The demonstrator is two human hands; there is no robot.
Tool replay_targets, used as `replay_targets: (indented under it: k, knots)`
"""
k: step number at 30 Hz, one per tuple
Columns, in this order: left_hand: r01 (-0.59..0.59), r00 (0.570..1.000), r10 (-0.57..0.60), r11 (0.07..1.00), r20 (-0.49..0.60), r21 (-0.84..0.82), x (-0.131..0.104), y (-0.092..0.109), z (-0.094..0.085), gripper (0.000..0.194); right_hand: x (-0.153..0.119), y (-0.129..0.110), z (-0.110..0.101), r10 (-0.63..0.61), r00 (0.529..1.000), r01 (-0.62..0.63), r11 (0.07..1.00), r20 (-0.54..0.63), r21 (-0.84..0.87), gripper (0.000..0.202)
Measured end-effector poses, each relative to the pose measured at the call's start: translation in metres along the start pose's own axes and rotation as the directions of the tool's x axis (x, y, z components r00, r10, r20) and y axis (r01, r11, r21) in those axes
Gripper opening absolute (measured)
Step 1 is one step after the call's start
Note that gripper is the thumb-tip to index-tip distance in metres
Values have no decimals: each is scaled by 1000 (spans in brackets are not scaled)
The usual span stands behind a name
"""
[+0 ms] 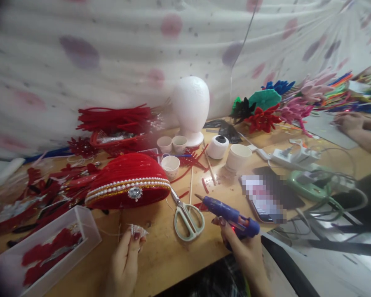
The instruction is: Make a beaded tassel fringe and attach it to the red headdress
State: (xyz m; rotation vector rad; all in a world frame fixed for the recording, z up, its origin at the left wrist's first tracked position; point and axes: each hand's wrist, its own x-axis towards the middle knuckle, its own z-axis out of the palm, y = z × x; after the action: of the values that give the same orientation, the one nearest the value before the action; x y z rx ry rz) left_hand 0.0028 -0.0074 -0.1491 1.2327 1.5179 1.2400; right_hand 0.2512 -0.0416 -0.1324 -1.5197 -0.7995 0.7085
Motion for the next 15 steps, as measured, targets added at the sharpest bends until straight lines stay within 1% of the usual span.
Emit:
replay_targets:
  k: [3, 5, 6, 8, 10, 11, 13, 15]
  knots:
    - [0, 993, 2, 1000, 122, -19, 3, -1, -4, 50, -7, -3, 7, 5, 998, -3, 1000, 56, -21, 37]
    - [-2, 987, 6, 1000, 161, -24, 4, 0, -6, 49, -11, -8, 11, -26, 993, 33, 998, 114, -59, 36]
    - [-1, 985, 5, 1000, 172, -26, 4, 1, -6, 48, -12, -10, 12, -45, 986, 57, 996, 159, -72, 35]
    - [17, 980, -8, 999, 198, -44, 3, 3, -5, 48, -14, -15, 16, -66, 952, 90, 994, 298, -67, 35]
    - [77, 977, -59, 994, 205, -78, 1, 4, -3, 48, -15, -18, 20, -38, 910, 64, 997, 413, -50, 39]
    - [121, 975, -100, 988, 197, -100, 0, 5, -2, 48, -16, -18, 22, -8, 896, 34, 998, 444, -51, 41]
    - [222, 966, -198, 965, 166, -139, -3, 7, 1, 46, -17, -18, 27, 52, 888, -22, 997, 458, -69, 41]
    - [297, 951, -277, 941, 138, -163, -7, 7, 3, 44, -19, -17, 30, 86, 885, -52, 995, 458, -86, 39]
